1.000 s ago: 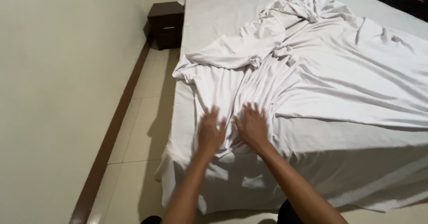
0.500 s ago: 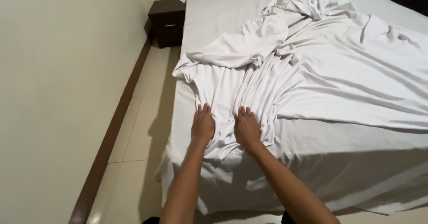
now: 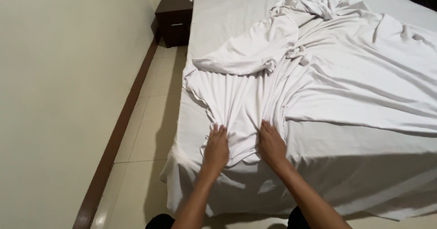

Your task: The person smooths a white bed sheet over a mattress by hand. They repeatedly pull, tuck, and flatten the fabric across the surface of the bed, moving from the headboard area down to the foot of the bed to remove wrinkles.

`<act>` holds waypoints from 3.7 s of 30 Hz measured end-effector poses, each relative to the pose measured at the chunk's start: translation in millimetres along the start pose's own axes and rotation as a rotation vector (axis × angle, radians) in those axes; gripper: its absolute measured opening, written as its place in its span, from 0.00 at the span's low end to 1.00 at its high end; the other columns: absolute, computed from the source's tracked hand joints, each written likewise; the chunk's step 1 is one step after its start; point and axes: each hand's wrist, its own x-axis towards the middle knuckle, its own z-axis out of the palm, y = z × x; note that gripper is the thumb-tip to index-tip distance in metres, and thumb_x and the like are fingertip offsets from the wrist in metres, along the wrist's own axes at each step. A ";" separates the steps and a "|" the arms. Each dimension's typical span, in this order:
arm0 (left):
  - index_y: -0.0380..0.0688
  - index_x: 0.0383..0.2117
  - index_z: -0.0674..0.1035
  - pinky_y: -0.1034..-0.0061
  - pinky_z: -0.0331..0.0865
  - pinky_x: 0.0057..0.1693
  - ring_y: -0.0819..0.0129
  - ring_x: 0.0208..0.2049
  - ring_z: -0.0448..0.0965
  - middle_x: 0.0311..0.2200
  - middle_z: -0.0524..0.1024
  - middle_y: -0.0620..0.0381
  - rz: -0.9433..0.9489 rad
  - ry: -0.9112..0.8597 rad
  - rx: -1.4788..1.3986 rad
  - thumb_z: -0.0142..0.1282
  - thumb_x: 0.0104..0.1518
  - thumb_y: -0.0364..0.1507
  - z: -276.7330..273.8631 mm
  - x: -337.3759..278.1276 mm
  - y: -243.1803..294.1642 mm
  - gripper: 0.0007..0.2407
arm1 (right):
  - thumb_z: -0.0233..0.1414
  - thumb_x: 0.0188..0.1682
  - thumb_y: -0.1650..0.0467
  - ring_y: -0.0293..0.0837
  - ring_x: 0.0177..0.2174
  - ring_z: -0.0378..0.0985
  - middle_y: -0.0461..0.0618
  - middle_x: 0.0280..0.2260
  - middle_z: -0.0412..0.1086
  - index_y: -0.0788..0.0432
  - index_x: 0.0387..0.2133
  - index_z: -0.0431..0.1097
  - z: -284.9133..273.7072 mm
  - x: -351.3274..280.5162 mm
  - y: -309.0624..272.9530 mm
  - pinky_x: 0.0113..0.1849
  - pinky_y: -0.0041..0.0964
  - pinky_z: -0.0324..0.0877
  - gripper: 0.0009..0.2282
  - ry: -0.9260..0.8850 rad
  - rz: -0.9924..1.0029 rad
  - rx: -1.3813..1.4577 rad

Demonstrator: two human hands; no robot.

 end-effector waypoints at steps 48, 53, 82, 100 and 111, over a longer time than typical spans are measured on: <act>0.28 0.57 0.72 0.58 0.49 0.73 0.39 0.69 0.57 0.63 0.66 0.35 0.060 -0.061 0.037 0.38 0.68 0.28 11.5 61.4 -49.6 0.17 | 0.47 0.49 0.71 0.62 0.57 0.68 0.67 0.54 0.70 0.72 0.52 0.67 56.9 53.6 17.8 0.57 0.48 0.61 0.19 -0.087 -0.200 -0.240; 0.27 0.57 0.72 0.57 0.48 0.72 0.40 0.69 0.57 0.62 0.67 0.34 0.065 -0.071 -0.010 0.38 0.68 0.27 -0.4 22.8 -30.0 0.17 | 0.48 0.49 0.73 0.60 0.58 0.68 0.61 0.55 0.70 0.67 0.51 0.69 3.1 29.8 -12.6 0.55 0.49 0.64 0.16 -0.142 -0.001 -0.067; 0.31 0.65 0.62 0.59 0.45 0.71 0.47 0.71 0.51 0.69 0.57 0.40 -0.017 -0.001 0.245 0.48 0.63 0.41 49.8 137.6 -101.3 0.29 | 0.47 0.54 0.59 0.68 0.62 0.58 0.69 0.61 0.61 0.70 0.59 0.62 118.0 127.8 -40.5 0.59 0.64 0.56 0.27 0.014 -0.047 -0.008; 0.31 0.59 0.71 0.59 0.52 0.71 0.45 0.69 0.58 0.65 0.66 0.41 0.023 -0.019 0.196 0.42 0.66 0.27 56.5 103.4 -93.4 0.17 | 0.49 0.40 0.73 0.62 0.54 0.70 0.66 0.53 0.70 0.69 0.50 0.69 104.0 106.4 -34.1 0.55 0.52 0.63 0.22 -0.088 -0.124 -0.090; 0.28 0.57 0.72 0.59 0.50 0.72 0.43 0.68 0.59 0.62 0.68 0.37 0.030 -0.070 0.038 0.42 0.66 0.25 12.0 40.1 -31.5 0.16 | 0.48 0.44 0.75 0.64 0.54 0.70 0.66 0.51 0.71 0.68 0.47 0.71 41.4 57.1 -43.6 0.56 0.51 0.62 0.17 -0.124 -0.152 0.024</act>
